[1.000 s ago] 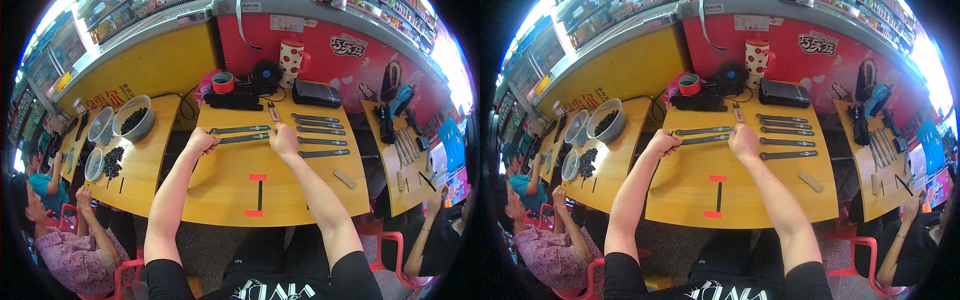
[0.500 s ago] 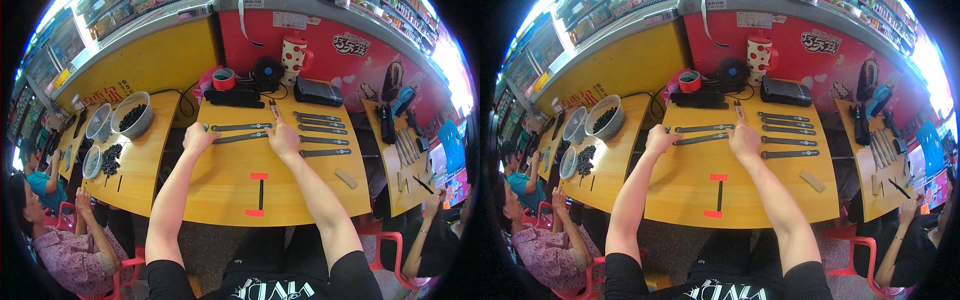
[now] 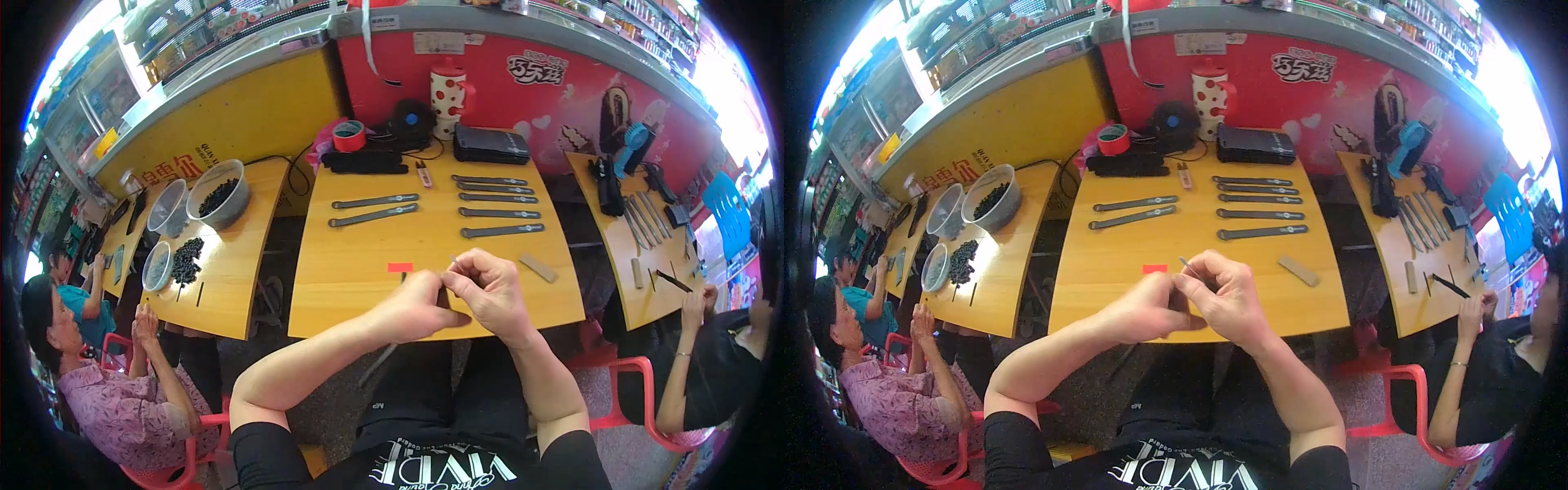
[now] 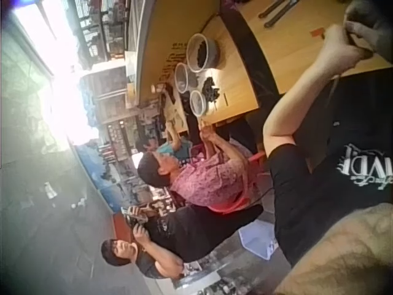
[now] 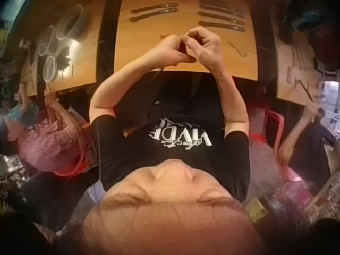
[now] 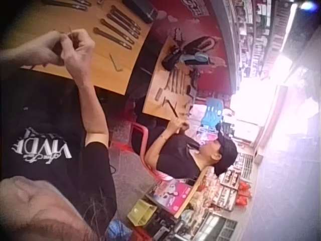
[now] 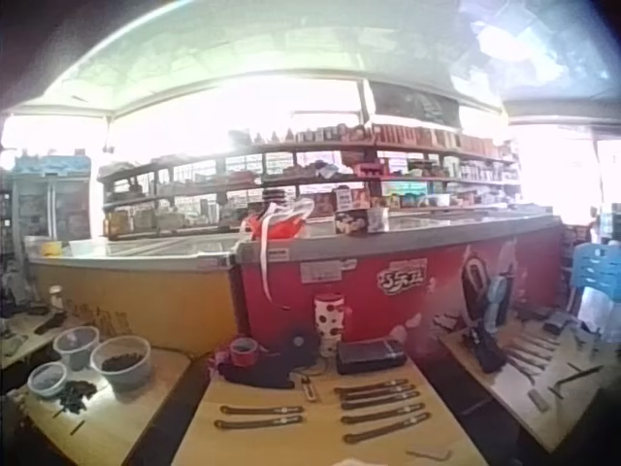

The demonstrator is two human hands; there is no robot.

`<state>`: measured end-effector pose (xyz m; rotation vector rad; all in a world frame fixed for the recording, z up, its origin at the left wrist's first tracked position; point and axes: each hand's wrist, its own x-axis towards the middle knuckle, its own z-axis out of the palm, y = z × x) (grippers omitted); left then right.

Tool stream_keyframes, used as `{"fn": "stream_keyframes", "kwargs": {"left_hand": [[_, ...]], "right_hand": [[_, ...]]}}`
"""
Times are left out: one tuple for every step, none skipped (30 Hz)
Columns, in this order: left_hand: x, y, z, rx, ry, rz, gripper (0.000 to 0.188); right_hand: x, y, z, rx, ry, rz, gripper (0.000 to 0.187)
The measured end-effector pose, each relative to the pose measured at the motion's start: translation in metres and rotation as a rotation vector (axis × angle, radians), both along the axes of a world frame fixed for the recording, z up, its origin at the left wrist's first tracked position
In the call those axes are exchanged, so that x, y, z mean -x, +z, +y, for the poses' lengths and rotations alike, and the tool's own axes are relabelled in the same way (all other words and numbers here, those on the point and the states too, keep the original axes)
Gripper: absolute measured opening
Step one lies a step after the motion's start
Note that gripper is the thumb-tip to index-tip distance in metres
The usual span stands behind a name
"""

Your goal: Assembling grey fabric strips with black plastic connectors and attaching them to hair clip bases.

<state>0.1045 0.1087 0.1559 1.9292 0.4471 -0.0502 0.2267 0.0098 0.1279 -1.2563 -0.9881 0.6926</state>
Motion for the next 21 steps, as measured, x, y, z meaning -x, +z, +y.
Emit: {"fn": "stream_keyframes", "kwargs": {"left_hand": [[0.001,-0.005,-0.009,-0.001,-0.007,0.001,0.033],[0.0,-0.012,-0.017,0.316,0.015,-0.105,0.032],[0.001,-0.017,-0.025,0.634,0.039,-0.206,0.031],[0.004,-0.019,-0.035,0.634,0.028,-0.198,0.031],[0.009,-0.019,-0.044,0.75,0.076,-0.199,0.031],[0.013,-0.021,-0.053,0.866,0.128,-0.198,0.032],[0.013,-0.03,-0.061,0.911,0.137,-0.24,0.031],[0.014,-0.038,-0.07,0.912,0.135,-0.234,0.031],[0.012,-0.046,-0.075,0.89,0.151,-0.265,0.029],[0.012,-0.054,-0.079,0.869,0.167,-0.295,0.026],[0.013,-0.061,-0.082,0.83,0.145,-0.284,0.023],[0.014,-0.066,-0.084,0.832,0.146,-0.278,0.023],[0.014,-0.069,-0.087,0.771,0.155,-0.284,0.023],[0.013,-0.071,-0.089,0.714,0.158,-0.286,0.022],[0.014,-0.068,-0.091,0.677,0.156,-0.261,0.022],[0.014,-0.067,-0.094,0.682,0.153,-0.255,0.022],[0.013,-0.067,-0.097,0.718,0.172,-0.299,0.021],[0.014,-0.068,-0.099,0.753,0.191,-0.344,0.021],[0.017,-0.07,-0.099,0.754,0.192,-0.343,0.021],[0.021,-0.074,-0.096,0.85,0.231,-0.293,0.02],[0.023,-0.077,-0.093,0.945,0.27,-0.242,0.02]], "right_hand": [[-0.005,0.002,-0.011,-0.022,0.001,-0.001,0.007],[-0.009,0.004,-0.022,-0.046,-0.006,-0.002,0.006],[-0.012,0.005,-0.032,-0.031,-0.03,0.042,0.005],[-0.016,0.003,-0.041,-0.033,-0.043,0.045,0.005],[-0.02,0.0,-0.049,-0.015,-0.044,0.044,0.005],[-0.022,-0.004,-0.056,0.003,-0.044,0.045,0.006],[-0.022,-0.01,-0.062,0.014,-0.045,0.071,0.006],[-0.017,-0.015,-0.07,0.015,-0.049,0.076,0.006],[-0.01,-0.02,-0.075,0.008,-0.06,0.141,0.006],[-0.005,-0.025,-0.08,0.002,-0.071,0.206,0.006],[0.001,-0.028,-0.086,0.018,-0.074,0.266,0.01],[0.003,-0.03,-0.091,0.02,-0.075,0.271,0.01],[0.005,-0.031,-0.095,0.064,-0.06,0.11,0.01],[0.005,-0.032,-0.099,0.11,-0.05,-0.051,0.009],[0.005,-0.037,-0.099,0.06,-0.07,-0.175,0.006],[0.004,-0.04,-0.1,0.066,-0.075,-0.171,0.006],[0.002,-0.041,-0.101,0.107,-0.05,-0.097,0.005],[0.0,-0.043,-0.101,0.148,-0.025,-0.024,0.004],[-0.005,-0.048,-0.1,0.104,-0.031,-0.021,0.004],[-0.005,-0.045,-0.098,0.105,-0.031,-0.021,0.004],[-0.005,-0.039,-0.097,0.07,-0.079,-0.046,0.004]]}}
